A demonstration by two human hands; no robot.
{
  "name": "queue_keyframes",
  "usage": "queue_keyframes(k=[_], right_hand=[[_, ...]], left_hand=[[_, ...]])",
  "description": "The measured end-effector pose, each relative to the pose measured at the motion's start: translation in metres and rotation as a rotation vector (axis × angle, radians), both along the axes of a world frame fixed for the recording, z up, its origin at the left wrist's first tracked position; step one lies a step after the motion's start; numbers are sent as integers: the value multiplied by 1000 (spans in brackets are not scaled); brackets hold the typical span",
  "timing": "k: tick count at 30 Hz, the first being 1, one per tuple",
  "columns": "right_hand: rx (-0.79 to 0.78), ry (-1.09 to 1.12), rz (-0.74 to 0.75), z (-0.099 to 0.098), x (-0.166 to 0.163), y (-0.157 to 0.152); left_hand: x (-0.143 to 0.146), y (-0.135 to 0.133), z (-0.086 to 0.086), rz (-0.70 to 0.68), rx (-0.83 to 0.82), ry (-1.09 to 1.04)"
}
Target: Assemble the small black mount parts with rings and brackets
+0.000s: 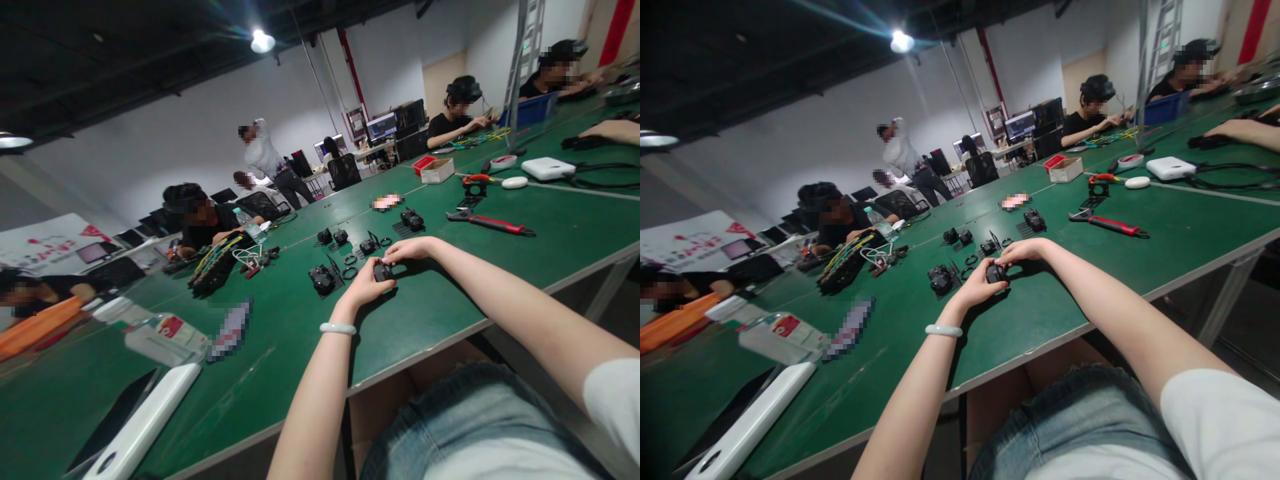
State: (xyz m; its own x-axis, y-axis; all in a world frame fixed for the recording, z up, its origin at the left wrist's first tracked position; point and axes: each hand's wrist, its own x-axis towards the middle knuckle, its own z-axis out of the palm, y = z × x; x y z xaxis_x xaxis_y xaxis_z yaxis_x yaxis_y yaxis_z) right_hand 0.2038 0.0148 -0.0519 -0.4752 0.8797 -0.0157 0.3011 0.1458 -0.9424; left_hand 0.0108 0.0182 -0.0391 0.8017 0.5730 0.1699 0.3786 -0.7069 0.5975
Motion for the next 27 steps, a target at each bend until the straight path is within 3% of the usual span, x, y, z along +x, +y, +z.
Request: queue_keyframes(k=[11, 27], right_hand=[[25, -88, 44, 5, -2, 0], [-14, -29, -33, 6, -3, -2]], left_hand=[[-1, 4, 0, -25, 54, 4], [-1, 4, -2, -28, 37, -4]])
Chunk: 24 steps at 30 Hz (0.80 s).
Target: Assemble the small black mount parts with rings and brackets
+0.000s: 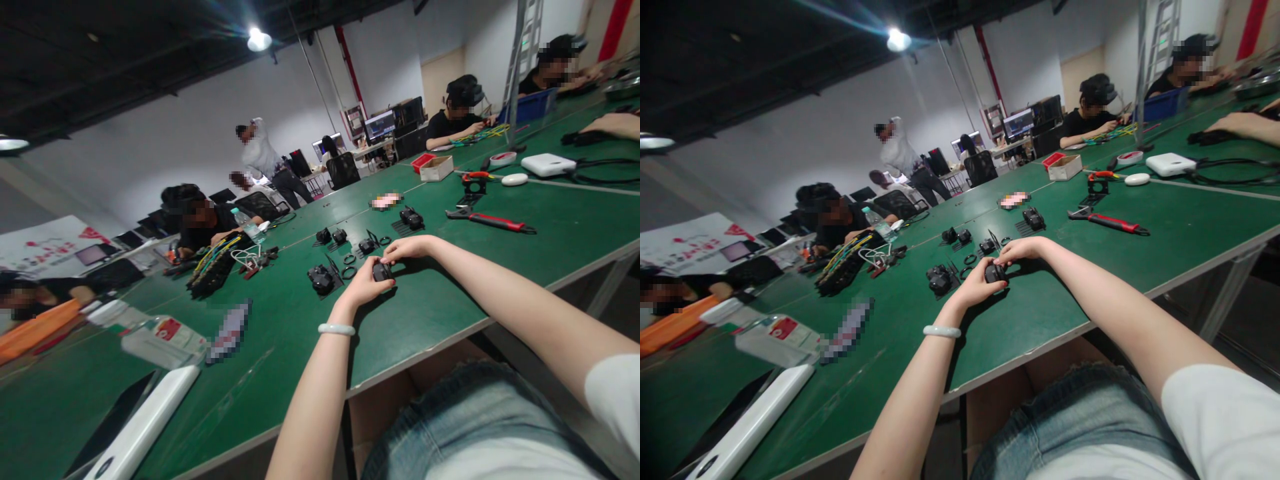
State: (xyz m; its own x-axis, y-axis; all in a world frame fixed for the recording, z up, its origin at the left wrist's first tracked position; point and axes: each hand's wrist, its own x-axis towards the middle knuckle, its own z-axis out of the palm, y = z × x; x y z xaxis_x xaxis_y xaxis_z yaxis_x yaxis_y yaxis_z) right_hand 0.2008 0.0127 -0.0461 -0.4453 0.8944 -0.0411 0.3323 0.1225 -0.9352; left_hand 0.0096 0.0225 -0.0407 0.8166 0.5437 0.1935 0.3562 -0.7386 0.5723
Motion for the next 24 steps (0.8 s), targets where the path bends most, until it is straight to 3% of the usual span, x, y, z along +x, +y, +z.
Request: queue_keyframes(k=[13, 20, 24], right_hand=[[18, -32, -92, -4, -2, 3], [-9, 74, -25, -3, -1, 2], [2, 18, 15, -3, 1, 3]], left_hand=[[0, 2, -3, 16, -13, 11], [0, 1, -1, -22, -27, -25], [0, 1, 0, 5, -6, 10]])
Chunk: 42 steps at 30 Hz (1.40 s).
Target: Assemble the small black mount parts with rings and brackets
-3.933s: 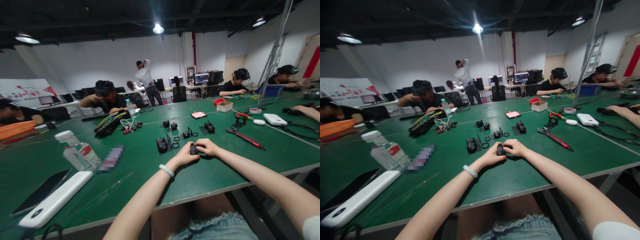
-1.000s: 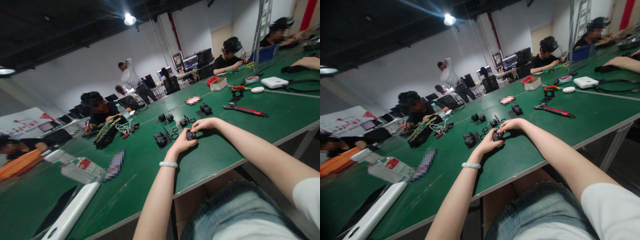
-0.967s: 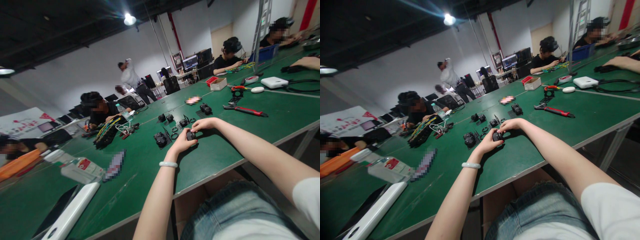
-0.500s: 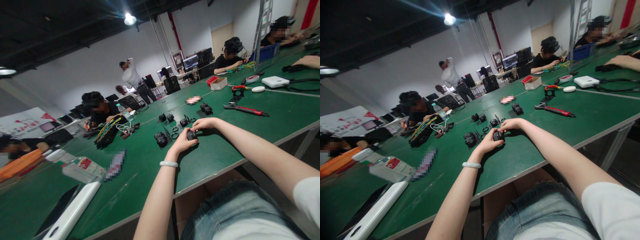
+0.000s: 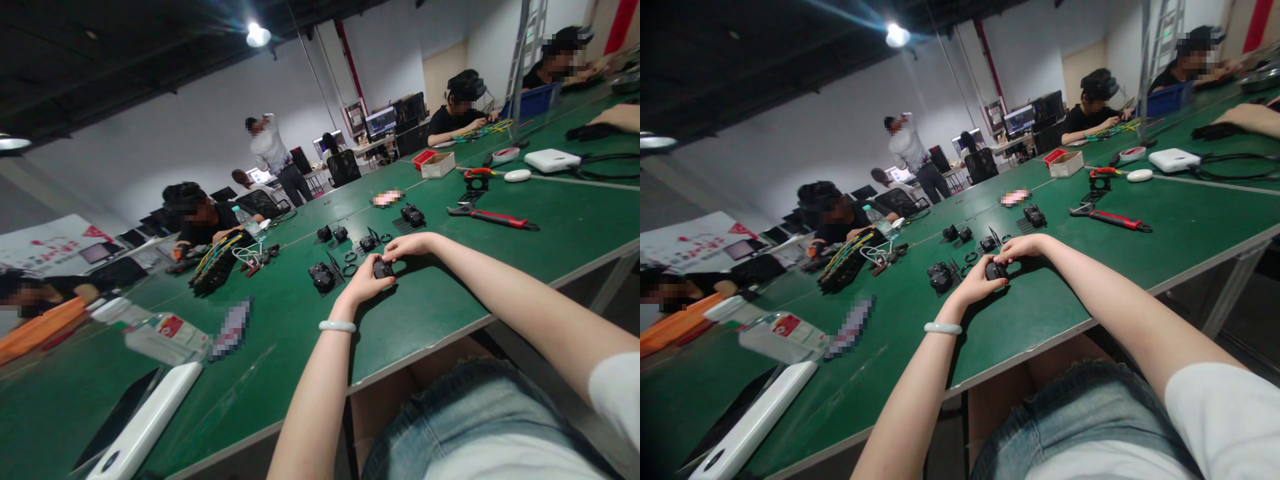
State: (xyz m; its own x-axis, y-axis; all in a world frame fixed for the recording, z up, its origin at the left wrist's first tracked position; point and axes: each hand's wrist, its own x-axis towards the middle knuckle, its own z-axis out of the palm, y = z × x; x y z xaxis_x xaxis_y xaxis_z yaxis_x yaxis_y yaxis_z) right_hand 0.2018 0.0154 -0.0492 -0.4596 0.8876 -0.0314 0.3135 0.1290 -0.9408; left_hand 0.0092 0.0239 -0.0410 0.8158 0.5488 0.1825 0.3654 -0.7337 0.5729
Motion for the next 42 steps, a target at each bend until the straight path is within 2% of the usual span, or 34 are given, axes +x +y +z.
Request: queue_keyframes(k=[5, 12, 21, 35, 42], right_hand=[[14, -71, 18, 0, 2, 1], [18, -56, 26, 2, 1, -1], [-23, 1, -35, 3, -1, -3], [60, -74, -70, -1, -2, -1], [7, -34, -74, 4, -3, -5]], left_hand=[[1, 0, 0, 11, 28, 17], [1, -1, 1, 13, 20, 19], [1, -2, 2, 2, -11, 0], [1, -2, 2, -7, -4, -2], [1, -5, 4, -1, -26, -17]])
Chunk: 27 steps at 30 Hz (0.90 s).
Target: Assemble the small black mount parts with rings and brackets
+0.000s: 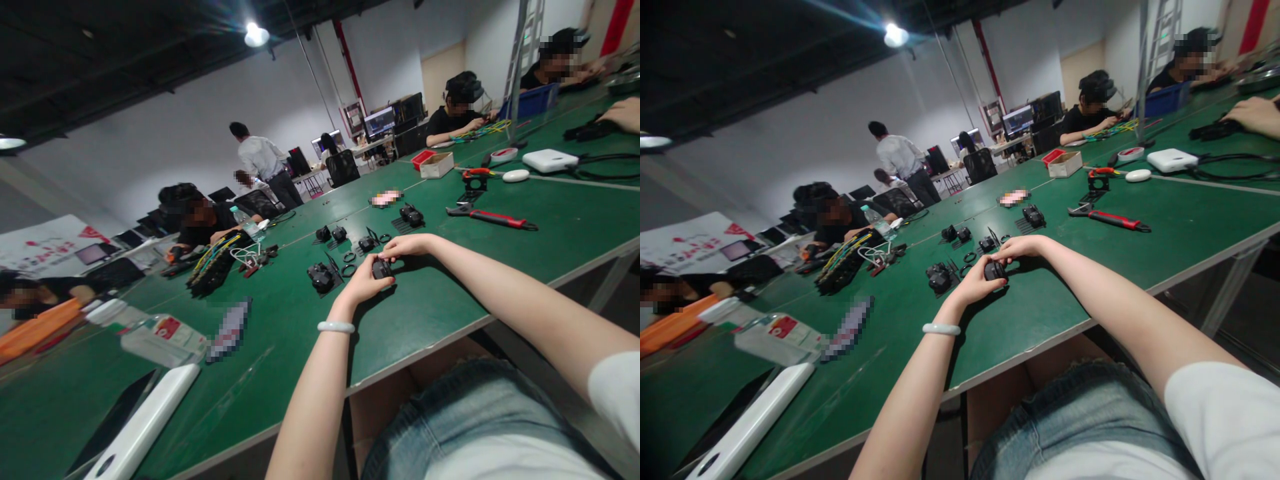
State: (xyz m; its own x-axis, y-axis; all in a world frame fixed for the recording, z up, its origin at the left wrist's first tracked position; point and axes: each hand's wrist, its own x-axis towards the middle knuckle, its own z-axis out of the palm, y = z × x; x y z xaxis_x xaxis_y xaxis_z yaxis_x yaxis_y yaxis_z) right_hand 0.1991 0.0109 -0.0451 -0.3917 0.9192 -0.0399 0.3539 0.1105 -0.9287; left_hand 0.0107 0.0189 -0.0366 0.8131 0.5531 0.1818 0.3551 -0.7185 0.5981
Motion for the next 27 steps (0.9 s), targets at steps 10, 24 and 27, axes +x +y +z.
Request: queue_keyframes(k=[10, 24, 27], right_hand=[[29, -55, 68, -2, 3, 3], [9, -8, 46, 0, 1, 1], [22, -3, 45, -1, 1, 1]], left_hand=[[-1, 4, -2, 14, 32, 36], [-1, 3, -2, 2, 23, 25], [-1, 4, -3, -2, 18, 19]])
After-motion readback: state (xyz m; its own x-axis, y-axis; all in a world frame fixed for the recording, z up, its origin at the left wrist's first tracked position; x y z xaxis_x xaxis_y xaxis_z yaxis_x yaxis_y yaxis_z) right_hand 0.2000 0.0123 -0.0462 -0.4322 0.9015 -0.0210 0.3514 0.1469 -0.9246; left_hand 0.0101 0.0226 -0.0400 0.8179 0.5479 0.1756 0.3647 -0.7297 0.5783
